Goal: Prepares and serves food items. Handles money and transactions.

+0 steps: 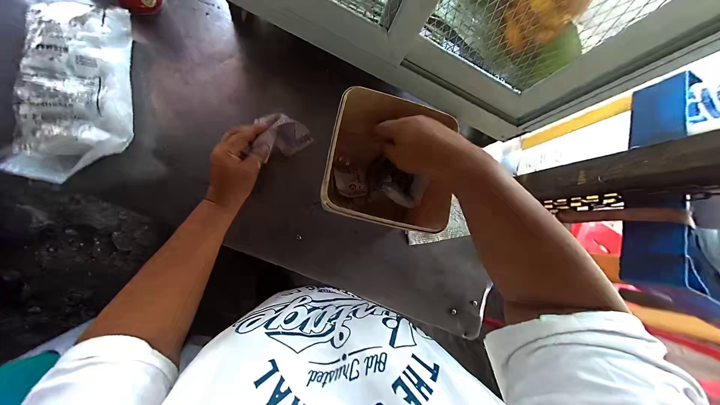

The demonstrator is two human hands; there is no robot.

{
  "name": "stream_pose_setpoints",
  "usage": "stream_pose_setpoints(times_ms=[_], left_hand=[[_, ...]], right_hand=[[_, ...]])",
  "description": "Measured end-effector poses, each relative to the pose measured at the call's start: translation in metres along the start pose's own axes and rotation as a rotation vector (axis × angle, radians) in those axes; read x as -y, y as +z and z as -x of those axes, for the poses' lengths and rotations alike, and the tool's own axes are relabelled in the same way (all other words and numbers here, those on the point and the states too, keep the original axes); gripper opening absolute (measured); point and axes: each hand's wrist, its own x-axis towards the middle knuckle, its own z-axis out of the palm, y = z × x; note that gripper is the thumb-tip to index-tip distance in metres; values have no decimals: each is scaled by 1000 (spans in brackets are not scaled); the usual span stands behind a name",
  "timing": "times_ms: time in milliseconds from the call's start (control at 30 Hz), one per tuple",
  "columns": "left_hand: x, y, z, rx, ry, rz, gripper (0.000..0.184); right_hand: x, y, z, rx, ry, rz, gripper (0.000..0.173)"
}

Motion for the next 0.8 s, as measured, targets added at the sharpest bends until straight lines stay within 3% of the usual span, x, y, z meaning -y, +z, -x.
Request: stream_pose_setpoints(times_ms=[133, 267, 333, 467, 533, 633, 700, 800], left_hand=[[-42, 8, 52, -286, 193, 195, 38], [-117, 48, 94, -277, 433, 115, 41], [-143, 67, 89, -229, 376, -57, 42], [-162, 83, 80, -62, 57, -279, 45], [-169, 78, 95, -110, 8, -293, 47], [-156, 68, 142, -255, -3, -254, 46], [-130, 65, 185, -325, -58, -224, 43], [-84, 71, 265, -286, -365, -206, 47]], right_hand=[[-24, 9, 62, -371, -282, -152, 33], [-41, 49, 105, -633, -566, -372, 27], [-37, 60, 119, -646, -698, -460, 25], [-23, 94, 137, -604, -843, -560, 24], [-18, 116, 148, -521, -870, -605, 24], [-4, 160, 169, -263, -858, -654, 26], [12, 200, 181, -16, -824, -556, 28], [41, 259, 189, 473, -790, -369, 32]])
